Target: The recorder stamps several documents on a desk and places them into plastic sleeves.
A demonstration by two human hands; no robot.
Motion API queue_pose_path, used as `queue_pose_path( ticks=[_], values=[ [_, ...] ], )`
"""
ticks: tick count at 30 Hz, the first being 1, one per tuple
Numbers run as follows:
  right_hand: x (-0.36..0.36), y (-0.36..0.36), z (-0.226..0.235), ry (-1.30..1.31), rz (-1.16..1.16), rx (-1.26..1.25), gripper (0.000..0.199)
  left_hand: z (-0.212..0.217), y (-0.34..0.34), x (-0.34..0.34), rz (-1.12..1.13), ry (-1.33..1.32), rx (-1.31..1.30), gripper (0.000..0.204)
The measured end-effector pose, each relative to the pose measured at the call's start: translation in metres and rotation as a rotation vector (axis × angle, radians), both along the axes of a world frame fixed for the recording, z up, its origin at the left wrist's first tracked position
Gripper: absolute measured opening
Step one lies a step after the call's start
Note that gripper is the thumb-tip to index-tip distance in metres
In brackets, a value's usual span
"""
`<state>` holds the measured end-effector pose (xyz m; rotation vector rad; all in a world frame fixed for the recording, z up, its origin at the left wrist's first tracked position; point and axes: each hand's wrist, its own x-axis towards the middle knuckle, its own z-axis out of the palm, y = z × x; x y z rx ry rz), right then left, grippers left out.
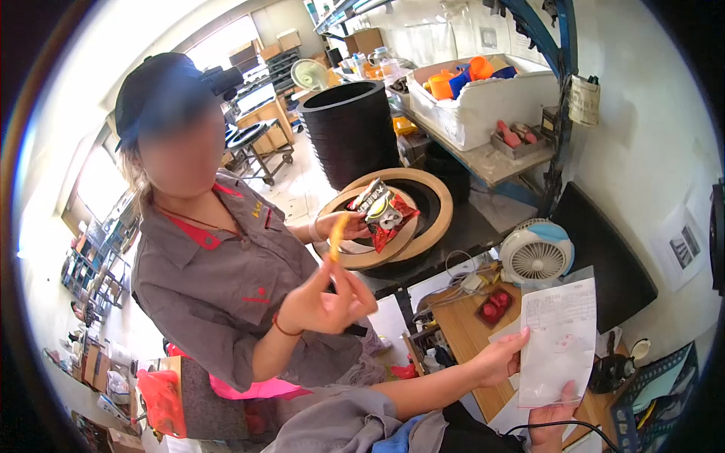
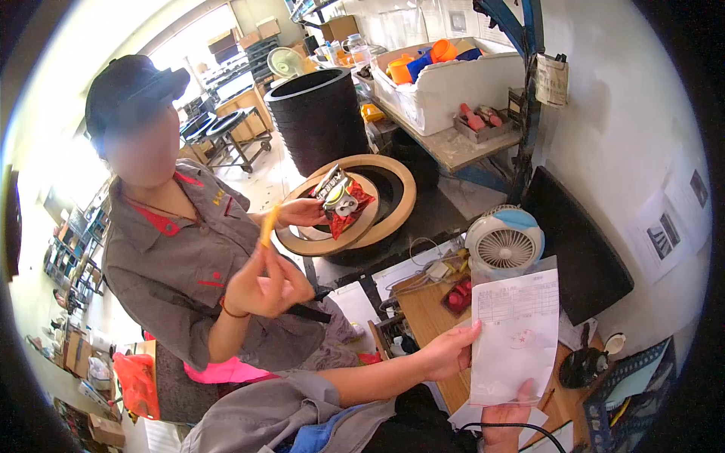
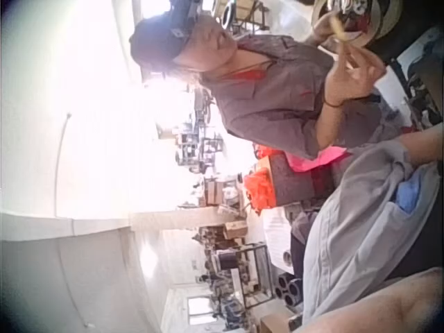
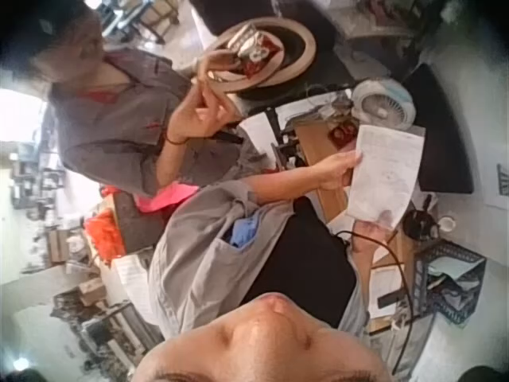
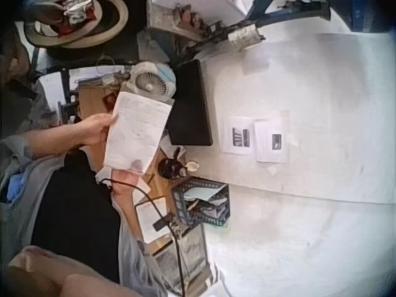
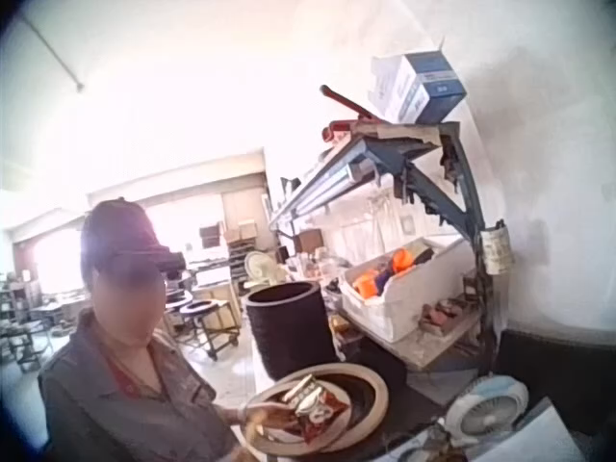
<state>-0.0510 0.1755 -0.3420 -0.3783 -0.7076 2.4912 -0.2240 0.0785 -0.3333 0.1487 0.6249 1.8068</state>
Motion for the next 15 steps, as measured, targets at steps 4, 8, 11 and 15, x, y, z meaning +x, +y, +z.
queue_pose_path(
  ticks=[4,8,11,15],
  values=[
    [0.005,0.001,0.011,0.026,0.021,-0.183,0.048,0.008,0.005,0.004,0.076,-0.083,-0.093,0.041],
    [-0.003,-0.005,0.018,0.034,0.226,-0.2,0.049,0.012,-0.002,-0.006,0.269,0.078,-0.297,0.027],
    [-0.013,-0.012,0.007,-0.058,0.141,-0.288,0.051,0.024,-0.016,-0.004,0.227,-0.018,-0.186,0.035],
    [-0.015,-0.003,0.01,-0.01,0.175,-0.387,0.05,0.015,-0.009,0.002,0.087,-0.126,0.043,0.042]
  ],
)
